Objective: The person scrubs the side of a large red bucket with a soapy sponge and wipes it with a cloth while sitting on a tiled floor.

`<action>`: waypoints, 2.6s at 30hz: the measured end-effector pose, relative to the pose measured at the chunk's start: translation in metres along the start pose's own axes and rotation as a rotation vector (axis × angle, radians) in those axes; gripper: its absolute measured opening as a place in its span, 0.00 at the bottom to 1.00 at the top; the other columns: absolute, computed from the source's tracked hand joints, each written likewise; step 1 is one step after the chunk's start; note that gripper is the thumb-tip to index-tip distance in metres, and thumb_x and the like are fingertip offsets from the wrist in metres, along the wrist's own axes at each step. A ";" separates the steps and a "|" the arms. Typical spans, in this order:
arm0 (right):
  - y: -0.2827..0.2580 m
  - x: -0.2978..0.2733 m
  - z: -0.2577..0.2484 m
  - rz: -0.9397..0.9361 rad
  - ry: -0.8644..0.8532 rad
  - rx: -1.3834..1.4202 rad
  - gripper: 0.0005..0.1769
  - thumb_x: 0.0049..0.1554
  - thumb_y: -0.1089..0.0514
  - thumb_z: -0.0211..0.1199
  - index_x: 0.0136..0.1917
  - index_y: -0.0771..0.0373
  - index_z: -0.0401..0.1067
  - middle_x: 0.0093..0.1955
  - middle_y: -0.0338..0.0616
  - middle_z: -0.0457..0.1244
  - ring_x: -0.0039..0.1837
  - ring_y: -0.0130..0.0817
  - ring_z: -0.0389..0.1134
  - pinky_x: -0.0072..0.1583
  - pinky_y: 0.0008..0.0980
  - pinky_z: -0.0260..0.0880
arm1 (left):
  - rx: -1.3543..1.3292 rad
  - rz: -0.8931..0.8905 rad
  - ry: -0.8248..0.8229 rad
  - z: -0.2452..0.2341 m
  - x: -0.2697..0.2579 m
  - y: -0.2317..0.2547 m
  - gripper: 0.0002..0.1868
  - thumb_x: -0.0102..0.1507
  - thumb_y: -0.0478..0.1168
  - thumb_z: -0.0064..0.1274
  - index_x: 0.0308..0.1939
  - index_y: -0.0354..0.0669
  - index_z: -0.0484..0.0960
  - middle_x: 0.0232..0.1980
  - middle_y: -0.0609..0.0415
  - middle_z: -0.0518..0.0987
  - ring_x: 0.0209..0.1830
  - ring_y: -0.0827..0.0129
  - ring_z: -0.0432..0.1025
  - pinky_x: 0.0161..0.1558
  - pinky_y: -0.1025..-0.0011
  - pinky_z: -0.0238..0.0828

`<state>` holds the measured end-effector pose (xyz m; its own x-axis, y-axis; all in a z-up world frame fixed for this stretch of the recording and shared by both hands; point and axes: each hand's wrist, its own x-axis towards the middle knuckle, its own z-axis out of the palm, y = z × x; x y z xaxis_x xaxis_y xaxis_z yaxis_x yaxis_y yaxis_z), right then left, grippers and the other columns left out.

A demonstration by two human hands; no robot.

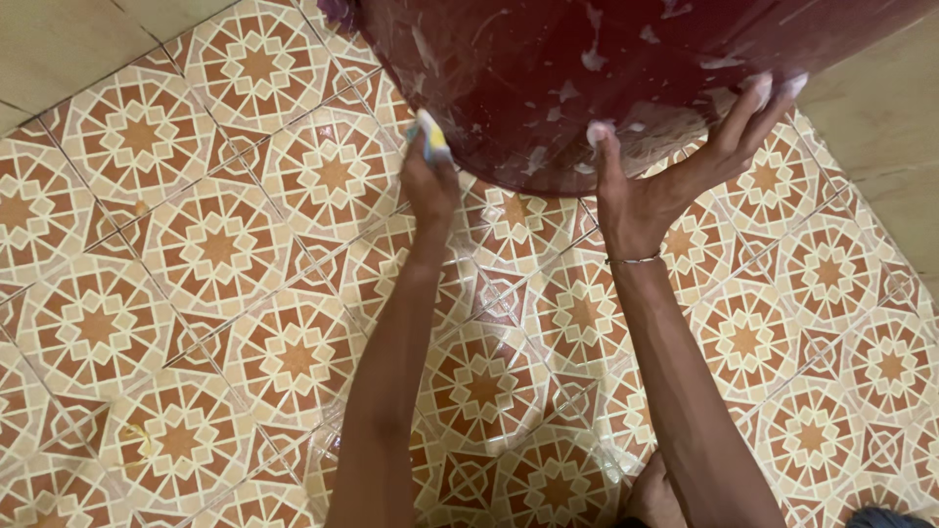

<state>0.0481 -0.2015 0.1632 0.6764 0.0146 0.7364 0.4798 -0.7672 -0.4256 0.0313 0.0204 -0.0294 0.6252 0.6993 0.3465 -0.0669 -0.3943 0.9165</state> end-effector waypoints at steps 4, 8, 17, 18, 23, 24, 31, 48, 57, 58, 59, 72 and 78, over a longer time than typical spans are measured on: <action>0.004 0.001 0.006 0.017 0.033 -0.003 0.67 0.57 0.22 0.71 0.86 0.39 0.26 0.87 0.39 0.23 0.87 0.39 0.26 0.86 0.50 0.33 | -0.101 -0.492 -0.136 -0.008 -0.028 0.037 0.25 0.68 0.41 0.43 0.67 0.32 0.72 0.49 0.42 0.82 0.42 0.56 0.81 0.44 0.65 0.83; 0.005 -0.002 0.004 0.006 0.012 0.006 0.65 0.58 0.25 0.70 0.85 0.40 0.26 0.87 0.39 0.23 0.87 0.39 0.25 0.86 0.50 0.32 | 0.070 -0.031 -0.165 -0.018 -0.028 0.046 0.22 0.69 0.35 0.46 0.65 0.23 0.71 0.54 0.33 0.79 0.53 0.50 0.77 0.59 0.60 0.74; -0.001 -0.001 0.000 0.008 0.003 0.009 0.64 0.57 0.26 0.70 0.85 0.42 0.28 0.86 0.41 0.24 0.87 0.41 0.27 0.86 0.49 0.33 | -0.273 -0.261 -0.086 0.001 -0.048 0.083 0.27 0.70 0.43 0.47 0.67 0.26 0.66 0.56 0.38 0.74 0.53 0.56 0.76 0.54 0.65 0.77; -0.001 -0.001 0.000 0.009 0.007 0.006 0.64 0.57 0.26 0.70 0.85 0.42 0.28 0.86 0.40 0.24 0.87 0.41 0.27 0.85 0.49 0.33 | -0.352 -0.211 -0.084 0.000 -0.050 0.082 0.27 0.70 0.42 0.49 0.67 0.24 0.65 0.60 0.37 0.70 0.58 0.55 0.73 0.58 0.64 0.76; -0.001 -0.003 -0.002 0.019 -0.007 0.005 0.64 0.57 0.24 0.69 0.85 0.42 0.27 0.86 0.40 0.23 0.87 0.41 0.26 0.86 0.50 0.34 | -0.129 -0.167 0.034 0.006 -0.035 0.091 0.26 0.69 0.39 0.51 0.67 0.25 0.68 0.60 0.39 0.74 0.59 0.56 0.74 0.60 0.65 0.73; 0.000 -0.002 -0.001 0.016 -0.006 0.008 0.64 0.57 0.24 0.69 0.85 0.41 0.27 0.86 0.40 0.23 0.87 0.41 0.26 0.86 0.50 0.35 | -0.168 -0.216 0.012 0.005 -0.033 0.096 0.26 0.70 0.38 0.49 0.69 0.25 0.66 0.61 0.39 0.73 0.60 0.56 0.74 0.61 0.65 0.75; 0.001 0.001 0.003 0.007 0.019 0.012 0.64 0.57 0.24 0.69 0.86 0.39 0.27 0.87 0.39 0.23 0.87 0.40 0.27 0.86 0.50 0.36 | -0.118 -0.307 -0.086 -0.007 -0.025 0.114 0.26 0.68 0.37 0.49 0.68 0.27 0.65 0.60 0.40 0.71 0.57 0.53 0.75 0.56 0.63 0.81; -0.009 0.001 -0.001 -0.022 0.008 0.037 0.63 0.59 0.28 0.72 0.85 0.40 0.27 0.86 0.40 0.23 0.87 0.41 0.27 0.85 0.50 0.35 | 0.031 0.010 -0.135 -0.009 -0.053 0.110 0.25 0.70 0.41 0.49 0.66 0.27 0.68 0.66 0.37 0.70 0.67 0.47 0.70 0.66 0.54 0.73; -0.009 0.000 0.001 0.004 0.014 0.023 0.63 0.59 0.26 0.69 0.85 0.41 0.27 0.86 0.40 0.22 0.87 0.41 0.26 0.86 0.50 0.35 | -0.023 -0.163 -0.221 -0.006 -0.050 0.114 0.27 0.70 0.46 0.41 0.65 0.26 0.68 0.68 0.34 0.68 0.66 0.48 0.68 0.63 0.56 0.75; -0.009 0.001 0.001 0.009 0.017 0.022 0.64 0.60 0.24 0.71 0.86 0.40 0.27 0.87 0.40 0.23 0.87 0.42 0.27 0.86 0.50 0.36 | -0.021 -0.161 -0.220 -0.006 -0.048 0.111 0.27 0.70 0.46 0.41 0.65 0.26 0.68 0.68 0.34 0.68 0.66 0.48 0.68 0.63 0.56 0.75; -0.008 0.001 0.000 0.010 0.018 0.015 0.65 0.60 0.23 0.72 0.86 0.40 0.27 0.88 0.40 0.23 0.87 0.42 0.27 0.86 0.50 0.36 | 0.008 -0.075 -0.172 -0.003 -0.048 0.109 0.26 0.71 0.45 0.40 0.66 0.26 0.69 0.68 0.34 0.67 0.68 0.48 0.68 0.66 0.55 0.74; -0.009 0.001 -0.002 0.002 0.006 0.027 0.62 0.59 0.26 0.68 0.85 0.42 0.28 0.86 0.43 0.24 0.87 0.43 0.27 0.85 0.50 0.35 | 0.095 0.218 -0.193 -0.008 -0.058 0.094 0.23 0.73 0.45 0.38 0.65 0.34 0.74 0.69 0.40 0.71 0.71 0.48 0.66 0.69 0.54 0.73; -0.009 0.000 -0.002 -0.004 0.010 0.033 0.63 0.58 0.26 0.69 0.85 0.41 0.27 0.86 0.41 0.23 0.87 0.42 0.26 0.86 0.49 0.35 | -0.047 -0.192 -0.168 -0.008 -0.025 0.102 0.23 0.66 0.39 0.40 0.63 0.31 0.71 0.70 0.38 0.66 0.68 0.50 0.66 0.54 0.61 0.84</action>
<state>0.0421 -0.1957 0.1681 0.6689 0.0111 0.7433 0.5007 -0.7458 -0.4394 0.0027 -0.0321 0.0574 0.7503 0.6481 0.1306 0.0319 -0.2328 0.9720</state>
